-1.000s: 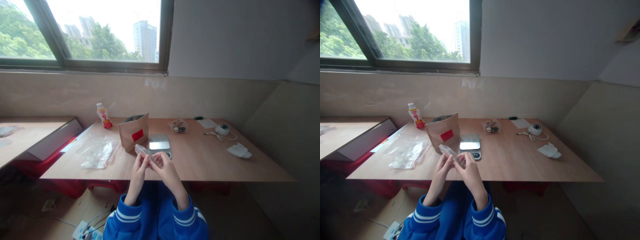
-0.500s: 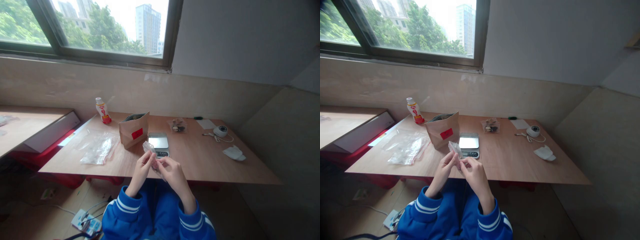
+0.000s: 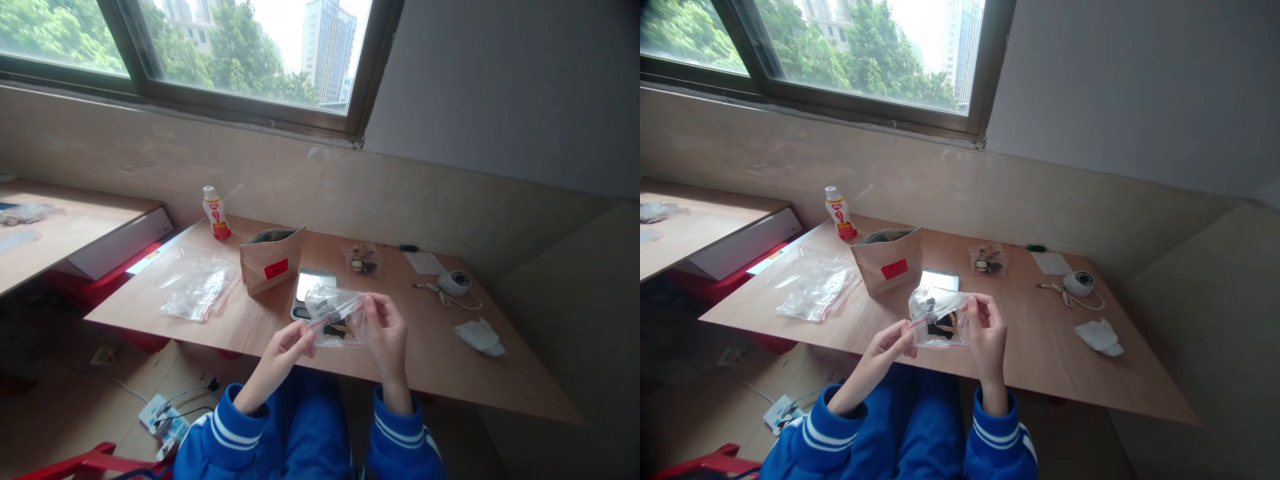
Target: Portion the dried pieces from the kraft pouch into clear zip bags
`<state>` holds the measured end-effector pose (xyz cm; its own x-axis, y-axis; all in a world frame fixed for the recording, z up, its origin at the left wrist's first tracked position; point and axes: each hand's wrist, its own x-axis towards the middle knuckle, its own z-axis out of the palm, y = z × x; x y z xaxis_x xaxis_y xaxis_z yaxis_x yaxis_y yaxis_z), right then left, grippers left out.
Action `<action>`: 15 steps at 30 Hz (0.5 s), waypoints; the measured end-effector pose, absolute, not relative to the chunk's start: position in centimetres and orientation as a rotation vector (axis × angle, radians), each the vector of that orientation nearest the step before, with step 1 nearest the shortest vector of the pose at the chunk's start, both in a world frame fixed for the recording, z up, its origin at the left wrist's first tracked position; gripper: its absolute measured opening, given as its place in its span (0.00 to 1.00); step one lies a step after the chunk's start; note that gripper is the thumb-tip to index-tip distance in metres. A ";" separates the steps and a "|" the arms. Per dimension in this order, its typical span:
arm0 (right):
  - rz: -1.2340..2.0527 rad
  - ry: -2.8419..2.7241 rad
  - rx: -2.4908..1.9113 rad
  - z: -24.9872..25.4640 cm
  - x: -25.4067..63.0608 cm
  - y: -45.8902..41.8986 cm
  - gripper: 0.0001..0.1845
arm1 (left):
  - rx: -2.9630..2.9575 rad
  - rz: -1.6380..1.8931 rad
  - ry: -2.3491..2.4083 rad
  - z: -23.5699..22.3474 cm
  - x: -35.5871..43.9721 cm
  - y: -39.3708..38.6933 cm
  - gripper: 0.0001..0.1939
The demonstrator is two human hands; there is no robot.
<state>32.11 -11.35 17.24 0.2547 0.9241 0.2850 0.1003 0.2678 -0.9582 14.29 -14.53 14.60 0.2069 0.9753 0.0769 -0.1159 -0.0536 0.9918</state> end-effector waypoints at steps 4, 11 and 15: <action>0.966 -1.119 -1.049 18.8 31.6 -11.5 0.11 | 1.108 1.296 0.920 13.2 14.9 -14.2 0.21; 1.358 -1.168 -1.007 18.2 29.7 -10.5 0.13 | 0.678 1.272 0.673 12.0 15.7 -15.6 0.30; 1.029 -1.277 -1.124 18.0 28.7 -11.1 0.15 | 0.596 1.342 0.787 11.9 15.3 -15.6 0.34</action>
<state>28.74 -11.06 18.00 0.0440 0.9834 0.1760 0.0370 0.1744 -0.9840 15.26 -15.57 11.85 0.0449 0.9869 -0.1547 -0.6167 0.1493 0.7729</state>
